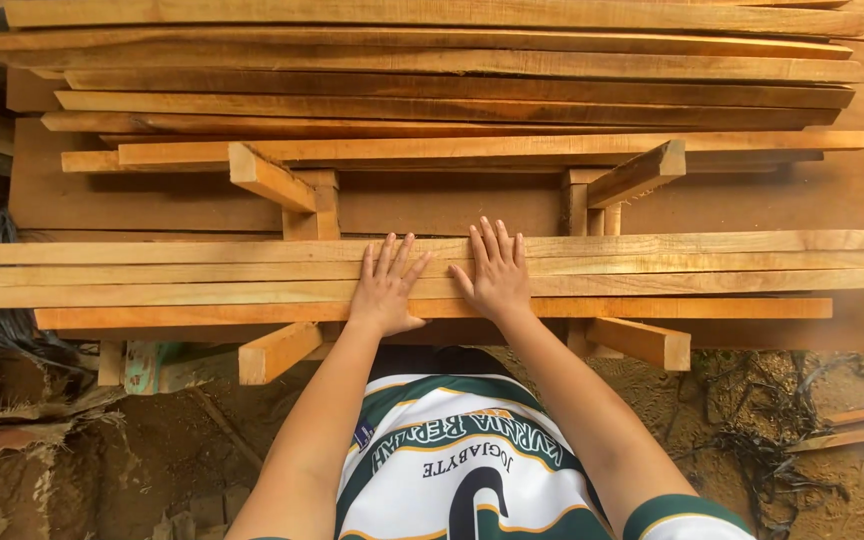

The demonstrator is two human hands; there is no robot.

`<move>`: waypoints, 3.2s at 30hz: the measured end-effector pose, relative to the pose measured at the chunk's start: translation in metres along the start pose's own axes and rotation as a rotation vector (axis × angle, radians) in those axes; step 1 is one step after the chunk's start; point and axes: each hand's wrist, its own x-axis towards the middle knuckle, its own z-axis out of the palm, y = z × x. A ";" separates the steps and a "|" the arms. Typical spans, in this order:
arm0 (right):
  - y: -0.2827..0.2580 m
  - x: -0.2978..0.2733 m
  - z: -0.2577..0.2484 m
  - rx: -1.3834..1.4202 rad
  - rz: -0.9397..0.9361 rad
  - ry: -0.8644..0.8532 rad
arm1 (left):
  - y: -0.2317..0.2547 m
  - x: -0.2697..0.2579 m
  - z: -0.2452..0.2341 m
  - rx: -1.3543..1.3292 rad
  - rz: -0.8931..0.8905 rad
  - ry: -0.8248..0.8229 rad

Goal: Organizing and arranging thin wood strips onto a wooden rack in a workshop.

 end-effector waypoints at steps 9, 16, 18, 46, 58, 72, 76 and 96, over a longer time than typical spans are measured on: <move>-0.010 -0.061 -0.009 -0.050 -0.043 -0.152 | 0.026 -0.035 0.012 -0.103 -0.139 -0.078; -0.024 -0.075 0.004 -0.136 0.096 -0.294 | 0.032 -0.059 0.010 -0.137 -0.128 -0.171; -0.029 -0.081 -0.002 -0.100 0.127 -0.317 | 0.037 -0.064 0.013 -0.133 -0.157 -0.183; -0.005 -0.056 -0.009 -0.182 0.121 -0.327 | 0.030 -0.027 0.029 0.030 -0.315 0.157; 0.015 -0.053 -0.047 0.142 -0.026 -0.228 | 0.030 -0.019 0.024 0.126 -0.266 0.142; 0.035 -0.015 -0.054 0.108 0.085 -0.302 | 0.008 0.018 -0.029 -0.183 -0.267 -0.148; 0.036 0.007 -0.038 0.136 0.171 -0.321 | -0.001 0.039 -0.045 -0.229 -0.247 0.019; 0.018 0.136 -0.061 -0.146 0.205 -0.969 | -0.025 0.149 -0.031 -0.171 -0.117 -0.521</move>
